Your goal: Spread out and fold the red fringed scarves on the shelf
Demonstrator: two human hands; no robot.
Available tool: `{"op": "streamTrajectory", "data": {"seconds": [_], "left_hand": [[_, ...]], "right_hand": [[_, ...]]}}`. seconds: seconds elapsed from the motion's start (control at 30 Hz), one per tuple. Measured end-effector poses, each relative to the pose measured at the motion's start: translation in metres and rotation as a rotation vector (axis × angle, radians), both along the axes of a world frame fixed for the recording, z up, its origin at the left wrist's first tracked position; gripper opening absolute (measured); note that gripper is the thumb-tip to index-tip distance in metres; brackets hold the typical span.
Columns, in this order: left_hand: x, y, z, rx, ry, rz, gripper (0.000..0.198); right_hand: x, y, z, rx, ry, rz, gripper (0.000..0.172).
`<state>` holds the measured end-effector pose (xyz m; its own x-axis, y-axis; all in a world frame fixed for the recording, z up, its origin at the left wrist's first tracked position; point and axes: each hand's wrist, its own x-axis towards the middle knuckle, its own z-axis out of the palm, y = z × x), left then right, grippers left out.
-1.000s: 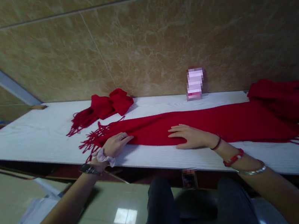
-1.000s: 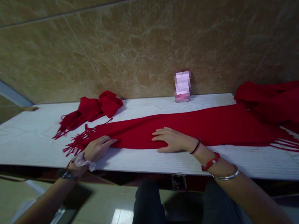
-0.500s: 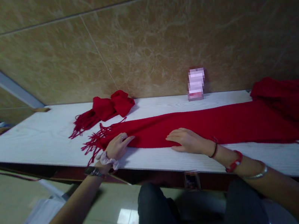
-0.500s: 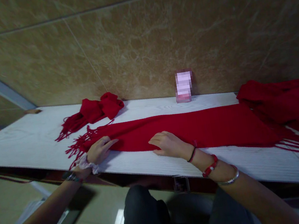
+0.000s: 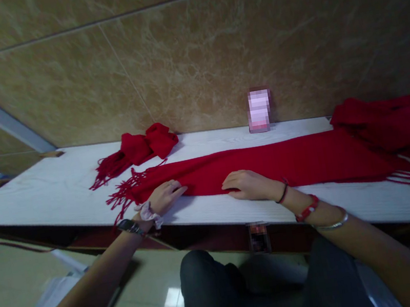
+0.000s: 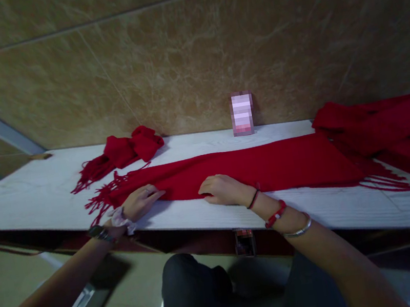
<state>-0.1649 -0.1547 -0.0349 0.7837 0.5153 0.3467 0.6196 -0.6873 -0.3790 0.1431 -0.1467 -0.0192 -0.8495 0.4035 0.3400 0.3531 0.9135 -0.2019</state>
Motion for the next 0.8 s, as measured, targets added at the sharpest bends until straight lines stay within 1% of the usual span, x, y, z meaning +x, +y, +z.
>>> {"op": "streamTrajectory", "data": {"seconds": [0.1, 0.27, 0.33, 0.43, 0.67, 0.73, 0.8], "left_hand": [[0.002, 0.001, 0.000, 0.048, -0.012, 0.013, 0.030], [0.010, 0.001, 0.005, 0.110, -0.025, -0.006, 0.034], [0.012, 0.002, 0.007, 0.079, -0.045, 0.018, 0.034], [0.014, 0.003, 0.007, -0.006, -0.066, 0.095, 0.035], [0.009, 0.001, 0.005, -0.139, -0.100, 0.211, 0.042], [0.007, 0.001, 0.005, -0.161, -0.092, 0.231, 0.044], [0.007, 0.000, 0.007, -0.167, -0.091, 0.240, 0.043]], "right_hand": [[0.000, 0.000, 0.002, 0.016, -0.021, -0.008, 0.023], [-0.001, -0.001, 0.005, 0.012, -0.036, -0.012, 0.024], [-0.001, -0.001, 0.005, 0.010, -0.039, -0.015, 0.024], [-0.001, -0.002, 0.006, 0.004, -0.039, -0.012, 0.024], [0.000, 0.002, 0.005, -0.045, -0.041, 0.015, 0.022], [0.001, 0.003, 0.002, -0.055, -0.027, 0.008, 0.025], [0.002, 0.003, -0.002, -0.030, -0.019, -0.037, 0.033]]}}
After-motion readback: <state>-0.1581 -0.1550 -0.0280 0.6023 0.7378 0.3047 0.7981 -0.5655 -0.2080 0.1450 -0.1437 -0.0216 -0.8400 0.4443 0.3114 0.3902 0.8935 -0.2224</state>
